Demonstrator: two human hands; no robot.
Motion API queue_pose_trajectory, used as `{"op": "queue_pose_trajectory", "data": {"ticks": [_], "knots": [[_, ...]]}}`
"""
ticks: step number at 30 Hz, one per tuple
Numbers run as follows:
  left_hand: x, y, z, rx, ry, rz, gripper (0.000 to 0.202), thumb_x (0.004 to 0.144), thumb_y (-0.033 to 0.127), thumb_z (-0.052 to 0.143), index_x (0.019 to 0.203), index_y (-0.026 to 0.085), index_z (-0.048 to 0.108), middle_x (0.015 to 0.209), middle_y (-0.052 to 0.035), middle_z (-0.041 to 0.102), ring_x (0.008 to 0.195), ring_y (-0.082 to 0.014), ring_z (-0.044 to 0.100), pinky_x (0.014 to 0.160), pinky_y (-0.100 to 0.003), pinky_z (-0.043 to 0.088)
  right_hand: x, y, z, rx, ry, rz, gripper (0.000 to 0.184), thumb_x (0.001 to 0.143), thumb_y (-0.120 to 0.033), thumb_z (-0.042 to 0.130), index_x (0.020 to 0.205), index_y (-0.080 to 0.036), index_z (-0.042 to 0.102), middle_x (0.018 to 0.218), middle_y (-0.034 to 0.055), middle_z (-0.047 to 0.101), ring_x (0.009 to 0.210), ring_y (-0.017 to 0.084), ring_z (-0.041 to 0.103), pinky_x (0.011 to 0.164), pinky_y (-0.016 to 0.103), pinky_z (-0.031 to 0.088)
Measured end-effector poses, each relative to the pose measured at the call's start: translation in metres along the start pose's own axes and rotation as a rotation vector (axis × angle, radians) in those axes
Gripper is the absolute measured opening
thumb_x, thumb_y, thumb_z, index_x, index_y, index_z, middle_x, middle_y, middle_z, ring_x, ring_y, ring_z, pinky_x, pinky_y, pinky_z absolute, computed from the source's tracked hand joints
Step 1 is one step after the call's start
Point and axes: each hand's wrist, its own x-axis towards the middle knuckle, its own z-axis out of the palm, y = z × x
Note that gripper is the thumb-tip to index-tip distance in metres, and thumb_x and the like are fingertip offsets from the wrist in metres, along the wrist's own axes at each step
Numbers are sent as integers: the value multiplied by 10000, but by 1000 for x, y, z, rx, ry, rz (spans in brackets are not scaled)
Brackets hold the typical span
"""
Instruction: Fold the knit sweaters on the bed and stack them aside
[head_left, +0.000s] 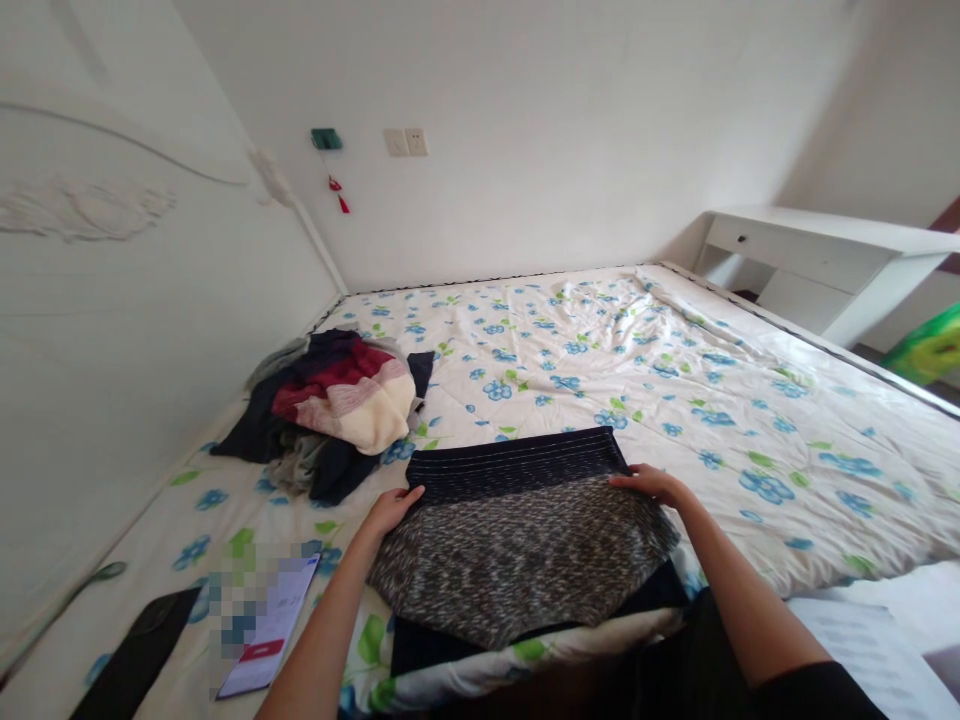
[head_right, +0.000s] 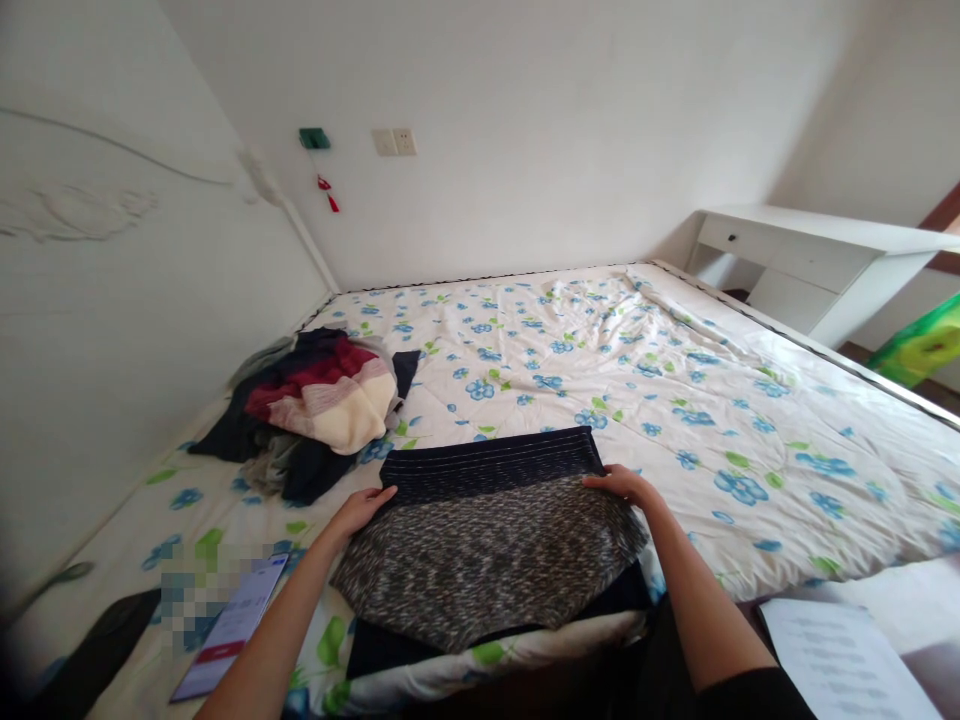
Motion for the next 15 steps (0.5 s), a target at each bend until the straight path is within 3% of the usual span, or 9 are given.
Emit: {"op": "queue_pose_trajectory", "data": {"ticks": [4, 7, 11, 15], "knots": [[3, 1, 2, 59, 80, 1, 549, 700, 716, 740, 866, 192, 750, 992, -137, 845, 1033, -362, 774, 922, -375, 560, -11, 6, -1, 78, -219, -5, 552, 515, -538, 1016, 867, -178, 788, 1016, 143, 829, 926, 301, 794, 839, 376, 643], [1, 3, -1, 127, 134, -39, 414, 781, 555, 735, 985, 195, 760, 1031, -147, 842, 1105, -385, 756, 987, -408, 538, -8, 7, 2, 34, -177, 20, 538, 509, -521, 1019, 848, -186, 770, 948, 124, 828, 894, 300, 792, 816, 379, 638], [-12, 16, 4, 314, 257, 5, 527, 906, 428, 642, 1355, 153, 680, 1291, -212, 771, 1267, -422, 683, 1078, -488, 497, 2, 2, 4, -151, 117, -13, 539, 567, -515, 1001, 930, -198, 760, 893, 110, 808, 994, 350, 777, 909, 430, 611], [-24, 41, 25, 495, 379, 355, 602, 1030, 414, 467, 1552, 125, 545, 1573, -230, 581, 1448, -382, 550, 1224, -477, 401, 3, -18, 24, -256, 550, -274, 684, 810, -513, 855, 1379, -183, 668, 1349, 212, 719, 1385, 394, 603, 1197, 484, 443]]}}
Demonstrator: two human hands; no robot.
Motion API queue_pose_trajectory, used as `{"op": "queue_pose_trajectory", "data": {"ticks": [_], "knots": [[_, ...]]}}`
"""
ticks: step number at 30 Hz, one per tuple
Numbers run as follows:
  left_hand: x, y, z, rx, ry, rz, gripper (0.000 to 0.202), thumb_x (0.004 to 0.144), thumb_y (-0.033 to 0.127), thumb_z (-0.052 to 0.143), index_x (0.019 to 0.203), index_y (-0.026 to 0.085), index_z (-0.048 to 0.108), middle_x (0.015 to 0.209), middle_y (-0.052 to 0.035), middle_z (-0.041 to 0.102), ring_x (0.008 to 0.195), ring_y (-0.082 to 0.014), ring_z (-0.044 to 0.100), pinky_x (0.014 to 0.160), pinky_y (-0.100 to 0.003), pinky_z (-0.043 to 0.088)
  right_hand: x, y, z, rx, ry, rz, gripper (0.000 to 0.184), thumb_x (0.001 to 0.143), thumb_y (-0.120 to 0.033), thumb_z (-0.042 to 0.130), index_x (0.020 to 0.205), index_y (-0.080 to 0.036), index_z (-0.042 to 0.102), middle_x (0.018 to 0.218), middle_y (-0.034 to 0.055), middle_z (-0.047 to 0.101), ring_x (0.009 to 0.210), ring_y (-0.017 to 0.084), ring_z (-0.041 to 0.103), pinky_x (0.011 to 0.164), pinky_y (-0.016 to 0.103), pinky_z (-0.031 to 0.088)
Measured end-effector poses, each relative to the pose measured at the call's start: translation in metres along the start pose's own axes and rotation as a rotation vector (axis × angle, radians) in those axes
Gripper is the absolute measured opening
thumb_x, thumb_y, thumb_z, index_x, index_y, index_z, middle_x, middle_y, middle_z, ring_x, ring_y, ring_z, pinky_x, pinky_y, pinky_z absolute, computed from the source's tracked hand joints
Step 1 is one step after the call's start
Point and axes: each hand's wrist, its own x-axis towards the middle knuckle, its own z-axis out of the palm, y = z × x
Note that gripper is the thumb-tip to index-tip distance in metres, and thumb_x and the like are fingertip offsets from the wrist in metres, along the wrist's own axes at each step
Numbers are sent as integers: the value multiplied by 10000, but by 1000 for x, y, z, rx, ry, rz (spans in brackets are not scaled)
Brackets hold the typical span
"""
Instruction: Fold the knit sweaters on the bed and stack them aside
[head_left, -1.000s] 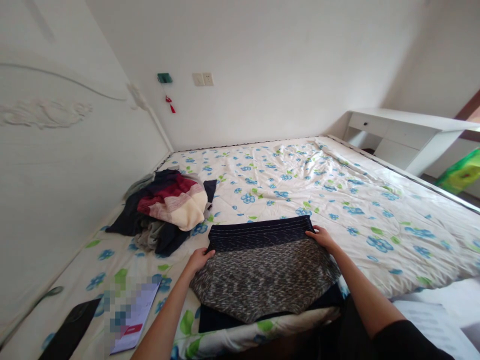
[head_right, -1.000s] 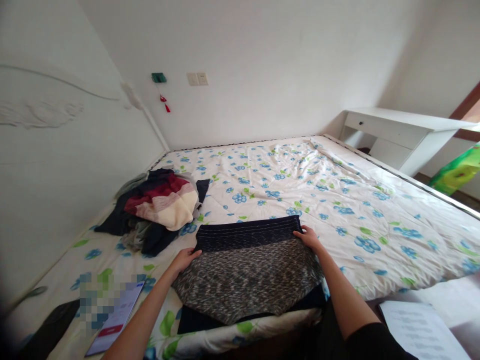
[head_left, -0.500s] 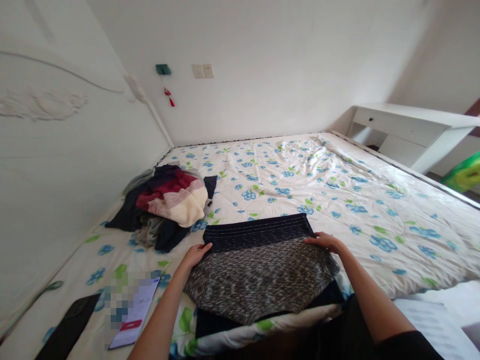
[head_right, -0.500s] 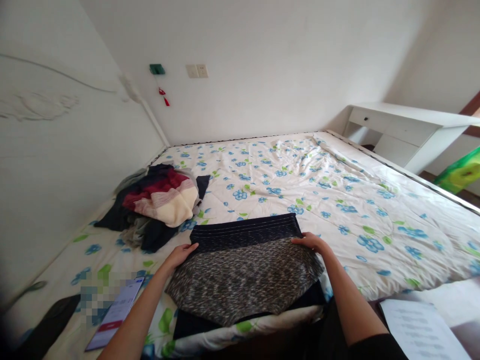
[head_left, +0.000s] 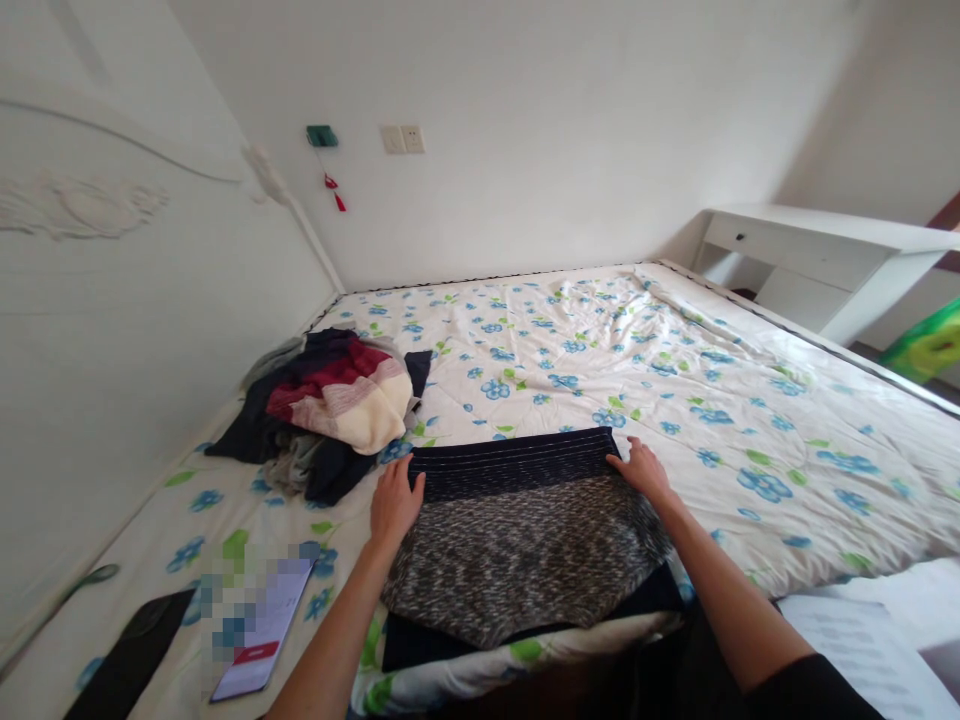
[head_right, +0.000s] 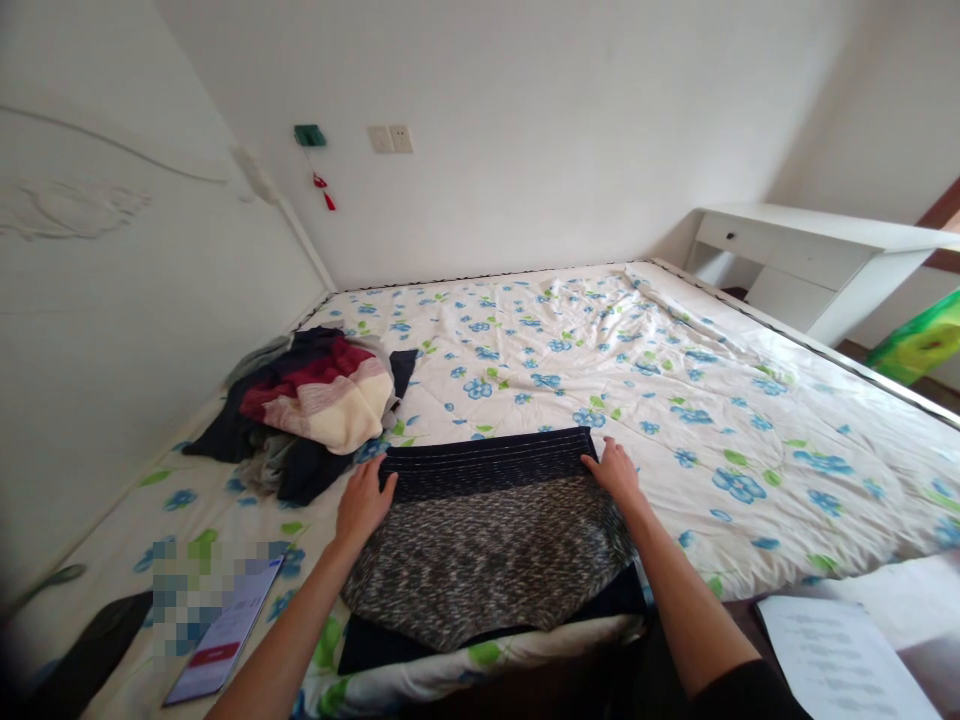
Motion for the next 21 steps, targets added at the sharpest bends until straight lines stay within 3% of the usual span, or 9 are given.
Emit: {"op": "queue_pose_trajectory", "data": {"ticks": [3, 6, 9, 11, 14, 17, 21], "knots": [[2, 30, 15, -34, -34, 212, 599, 1051, 427, 455, 1570, 144, 557, 1647, -189, 531, 1543, -364, 451, 1304, -486, 302, -13, -37, 27, -8, 90, -249, 716, 946, -468, 707, 1576, -188, 516, 1643, 190, 502, 1577, 354, 392, 1323, 474, 260], [6, 53, 36, -17, -106, 373, 604, 1066, 450, 448, 1620, 219, 522, 1721, -101, 463, 1623, -347, 338, 1343, -539, 226, -33, -77, 66, -124, -3, -478, 723, 1023, -482, 582, 1666, -197, 413, 1752, 131, 361, 1666, 323, 203, 1362, 514, 117], [10, 53, 54, 51, -171, 464, 623, 1082, 518, 408, 1663, 298, 457, 1763, -31, 390, 1657, -320, 276, 1349, -572, 214, -49, -106, 103, -327, -128, -636, 749, 1076, -552, 459, 1731, -223, 303, 1800, 94, 249, 1688, 312, 114, 1357, 568, 82], [13, 36, 60, 111, -206, 420, 646, 1082, 569, 384, 1670, 309, 443, 1764, -31, 383, 1656, -323, 285, 1343, -580, 234, -53, -113, 118, -403, -193, -650, 758, 1082, -625, 407, 1740, -267, 289, 1807, 70, 225, 1688, 318, 117, 1351, 593, 77], [18, -5, 61, 185, -234, 248, 697, 1081, 609, 348, 1687, 271, 412, 1766, -72, 370, 1649, -335, 303, 1327, -579, 269, -43, -105, 121, -442, -251, -590, 746, 1072, -714, 347, 1719, -343, 341, 1800, 32, 256, 1681, 324, 145, 1345, 608, 55], [23, -41, 59, 206, -249, 117, 730, 1085, 617, 304, 1709, 243, 359, 1801, -102, 266, 1658, -350, 275, 1312, -593, 289, -20, -77, 105, -478, -242, -516, 728, 1075, -730, 317, 1708, -372, 361, 1795, 14, 276, 1681, 314, 151, 1346, 595, 45], [26, -56, 59, 186, -277, 62, 732, 1087, 619, 281, 1719, 253, 333, 1818, -97, 195, 1668, -351, 242, 1322, -590, 265, 10, -38, 79, -527, -187, -377, 727, 1096, -669, 329, 1727, -309, 330, 1804, 38, 249, 1682, 286, 164, 1354, 478, 135]]}}
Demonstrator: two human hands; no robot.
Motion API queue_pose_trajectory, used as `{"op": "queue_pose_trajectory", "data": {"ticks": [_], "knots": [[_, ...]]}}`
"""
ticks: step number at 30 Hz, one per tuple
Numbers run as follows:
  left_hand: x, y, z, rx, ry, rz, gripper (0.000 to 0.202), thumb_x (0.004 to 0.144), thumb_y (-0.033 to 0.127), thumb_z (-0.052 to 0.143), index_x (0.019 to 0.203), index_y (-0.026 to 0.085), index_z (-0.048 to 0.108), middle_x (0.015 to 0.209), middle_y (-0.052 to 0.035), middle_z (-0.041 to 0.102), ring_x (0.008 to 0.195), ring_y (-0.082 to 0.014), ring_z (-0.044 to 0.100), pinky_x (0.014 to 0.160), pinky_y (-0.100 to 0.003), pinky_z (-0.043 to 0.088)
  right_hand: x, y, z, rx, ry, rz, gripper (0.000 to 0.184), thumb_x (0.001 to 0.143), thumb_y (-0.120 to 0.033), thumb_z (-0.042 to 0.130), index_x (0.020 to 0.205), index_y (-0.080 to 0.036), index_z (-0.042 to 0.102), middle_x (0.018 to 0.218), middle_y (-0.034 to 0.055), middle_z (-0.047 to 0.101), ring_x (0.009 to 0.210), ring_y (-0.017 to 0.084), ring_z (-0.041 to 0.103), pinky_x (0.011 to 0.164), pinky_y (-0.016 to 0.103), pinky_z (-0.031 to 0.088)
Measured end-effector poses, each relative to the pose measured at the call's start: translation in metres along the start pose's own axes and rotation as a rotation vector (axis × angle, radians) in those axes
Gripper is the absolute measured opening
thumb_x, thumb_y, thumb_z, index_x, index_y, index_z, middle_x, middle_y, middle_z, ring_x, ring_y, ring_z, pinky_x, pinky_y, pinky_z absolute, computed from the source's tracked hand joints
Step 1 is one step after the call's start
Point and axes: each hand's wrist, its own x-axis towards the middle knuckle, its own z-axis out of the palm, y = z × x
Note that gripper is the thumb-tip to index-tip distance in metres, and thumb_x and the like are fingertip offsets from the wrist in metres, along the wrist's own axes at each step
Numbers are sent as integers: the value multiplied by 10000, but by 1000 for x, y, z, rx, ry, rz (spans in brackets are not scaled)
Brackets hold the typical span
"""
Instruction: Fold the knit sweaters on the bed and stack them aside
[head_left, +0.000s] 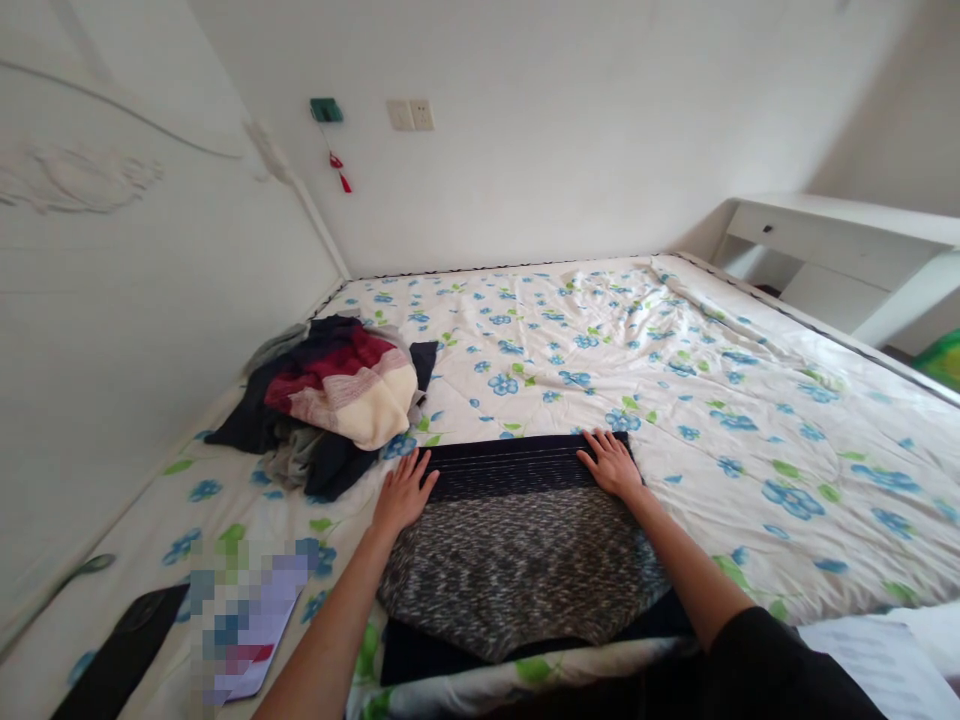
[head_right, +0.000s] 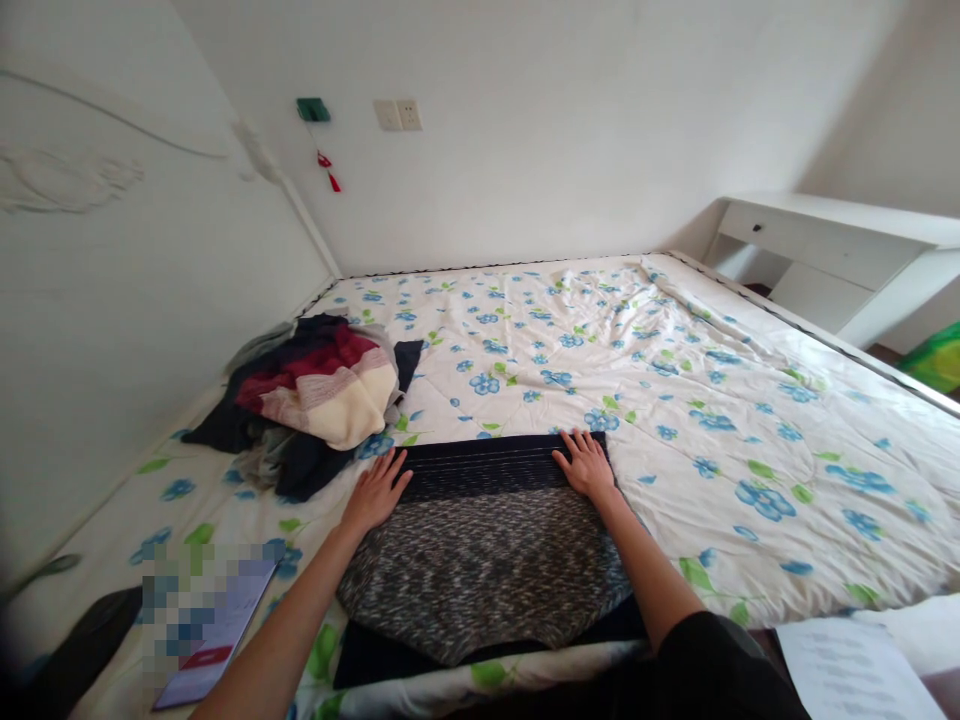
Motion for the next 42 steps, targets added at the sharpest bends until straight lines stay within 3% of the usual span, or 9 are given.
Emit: {"op": "queue_pose_trajectory", "data": {"ticks": [4, 9, 13, 16, 19, 27, 32, 37, 42], "knots": [[-2, 2, -3, -1, -10, -28, 740, 1087, 605, 283, 1723, 228, 318, 1811, -105, 211, 1669, -350, 236, 1325, -601, 253, 4, 19, -3, -9, -16, 29, 740, 1102, -638, 330, 1737, -260, 306, 1803, 49, 250, 1680, 262, 175, 1352, 430, 151], [-15, 21, -23, 17, 85, -60, 727, 1084, 557, 323, 1712, 192, 350, 1782, -141, 304, 1650, -408, 267, 1297, -675, 269, -15, -2, -12, 6, 125, 74, 736, 1107, -593, 337, 1712, -175, 362, 1788, 138, 268, 1675, 311, 180, 1348, 546, 104], [-40, 94, -28, -52, 268, 141, 695, 1097, 524, 331, 1706, 191, 369, 1786, -126, 315, 1654, -403, 253, 1302, -639, 299, -58, -55, -6, 40, 251, -122, 729, 1106, -542, 372, 1704, -125, 365, 1796, 148, 231, 1681, 315, 146, 1354, 549, 101], [-71, 160, -12, -110, 246, 360, 650, 1116, 486, 307, 1723, 254, 319, 1789, -70, 327, 1653, -340, 281, 1309, -579, 320, -94, -99, 9, 80, 190, -325, 708, 1101, -535, 410, 1718, -193, 349, 1801, 94, 233, 1683, 295, 149, 1361, 541, 107], [-106, 182, 10, -81, 184, 513, 620, 1118, 483, 336, 1718, 326, 320, 1774, -23, 369, 1644, -306, 312, 1314, -551, 314, -116, -111, 18, 95, 123, -363, 667, 1095, -546, 441, 1708, -291, 379, 1793, 57, 269, 1678, 304, 177, 1355, 571, 118], [-133, 54, 9, 91, 157, 366, 638, 1082, 585, 388, 1691, 394, 370, 1778, 7, 361, 1651, -335, 293, 1315, -562, 287, -120, -9, 1, 2, 105, -28, 706, 1090, -658, 355, 1729, -363, 301, 1823, 19, 167, 1687, 332, 109, 1345, 591, 81], [-137, 13, -6, 103, 61, 158, 672, 1050, 582, 384, 1671, 331, 442, 1774, -57, 366, 1639, -364, 320, 1267, -570, 358, -121, 22, -8, 37, 43, 161, 729, 1085, -665, 349, 1744, -373, 241, 1827, 13, 149, 1675, 383, 137, 1324, 621, 143], [-157, -15, -44, -54, -23, 25, 760, 938, 561, 474, 1595, 180, 503, 1629, -184, 561, 1500, -339, 537, 1195, -474, 447, -135, 51, -42, 163, 43, 211, 696, 1032, -476, 572, 1649, -174, 463, 1548, 186, 604, 1390, 318, 612, 1175, 414, 435], [-188, -41, -67, -198, -223, -297, 545, 877, 699, 467, 1002, 220, 694, 931, -116, 809, 926, -352, 785, 820, -420, 577, -160, 103, -63, 385, -113, 386, 364, 949, -432, 713, 1195, -168, 747, 1048, 109, 816, 918, 233, 772, 787, 284, 567]]}}
